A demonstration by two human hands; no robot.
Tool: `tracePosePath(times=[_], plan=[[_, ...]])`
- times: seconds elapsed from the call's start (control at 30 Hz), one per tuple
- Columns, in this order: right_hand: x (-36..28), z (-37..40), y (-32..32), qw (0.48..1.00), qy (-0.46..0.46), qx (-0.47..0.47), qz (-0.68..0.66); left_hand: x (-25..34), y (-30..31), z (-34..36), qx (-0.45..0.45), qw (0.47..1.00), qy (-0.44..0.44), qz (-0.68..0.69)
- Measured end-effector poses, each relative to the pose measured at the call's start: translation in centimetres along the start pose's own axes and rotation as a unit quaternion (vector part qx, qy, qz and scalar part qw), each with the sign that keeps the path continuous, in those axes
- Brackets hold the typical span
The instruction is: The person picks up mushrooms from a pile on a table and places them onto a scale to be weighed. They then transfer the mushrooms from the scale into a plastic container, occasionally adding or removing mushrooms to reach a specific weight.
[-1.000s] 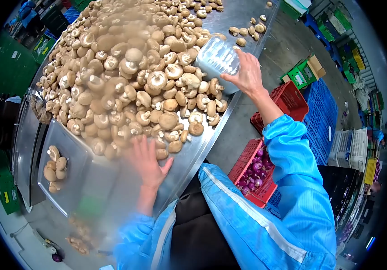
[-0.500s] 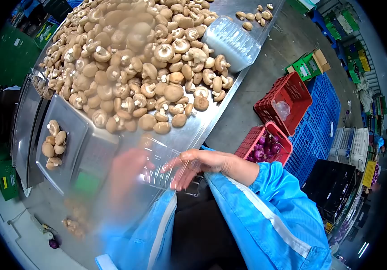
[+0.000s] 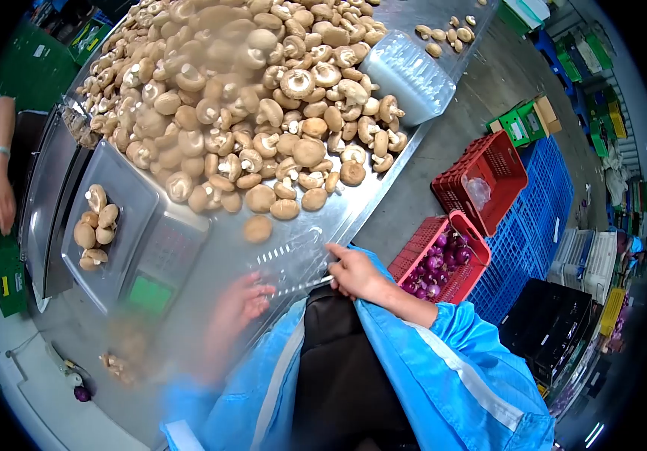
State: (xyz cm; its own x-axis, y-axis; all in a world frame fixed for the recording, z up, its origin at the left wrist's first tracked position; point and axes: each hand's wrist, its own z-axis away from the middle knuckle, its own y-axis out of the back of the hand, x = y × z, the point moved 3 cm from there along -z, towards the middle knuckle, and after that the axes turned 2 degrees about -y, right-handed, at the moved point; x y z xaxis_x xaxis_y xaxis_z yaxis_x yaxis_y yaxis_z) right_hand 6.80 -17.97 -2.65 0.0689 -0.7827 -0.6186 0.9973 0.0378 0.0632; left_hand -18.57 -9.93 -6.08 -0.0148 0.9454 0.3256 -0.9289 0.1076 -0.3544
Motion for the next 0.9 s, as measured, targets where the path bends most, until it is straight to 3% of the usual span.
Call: tracePosePath(times=[0.13,0.37,0.53,0.73,0.8,0.9], plan=[[0.5,-3.7,2.7,0.994,0.008,0.101,-0.046,3.3,-2.2,-4.2,-0.059,0.998,-0.001,-0.018],[-6.8,-10.5,4.8,0.947,0.184,0.263,-0.002,10.0,-5.5,-10.6,0.045,0.963,-0.259,-0.061],[-7.8,-13.2,4.0,0.951,0.167,0.254,-0.057,11.1,-5.4,-12.4,0.085,0.936,-0.342,-0.028],[-5.6,-12.2,3.9,0.957,0.165,0.195,-0.137,8.8,-4.9,-11.0,0.085,0.929,-0.359,-0.03],[-4.2,-11.1,3.6,0.957,0.171,0.18,-0.151,7.7,-4.7,-9.5,0.075,0.944,-0.31,-0.084],[-2.4,-9.2,2.8,0.956,0.155,0.173,-0.182,5.8,-5.6,-6.9,0.053,0.935,-0.349,-0.027]])
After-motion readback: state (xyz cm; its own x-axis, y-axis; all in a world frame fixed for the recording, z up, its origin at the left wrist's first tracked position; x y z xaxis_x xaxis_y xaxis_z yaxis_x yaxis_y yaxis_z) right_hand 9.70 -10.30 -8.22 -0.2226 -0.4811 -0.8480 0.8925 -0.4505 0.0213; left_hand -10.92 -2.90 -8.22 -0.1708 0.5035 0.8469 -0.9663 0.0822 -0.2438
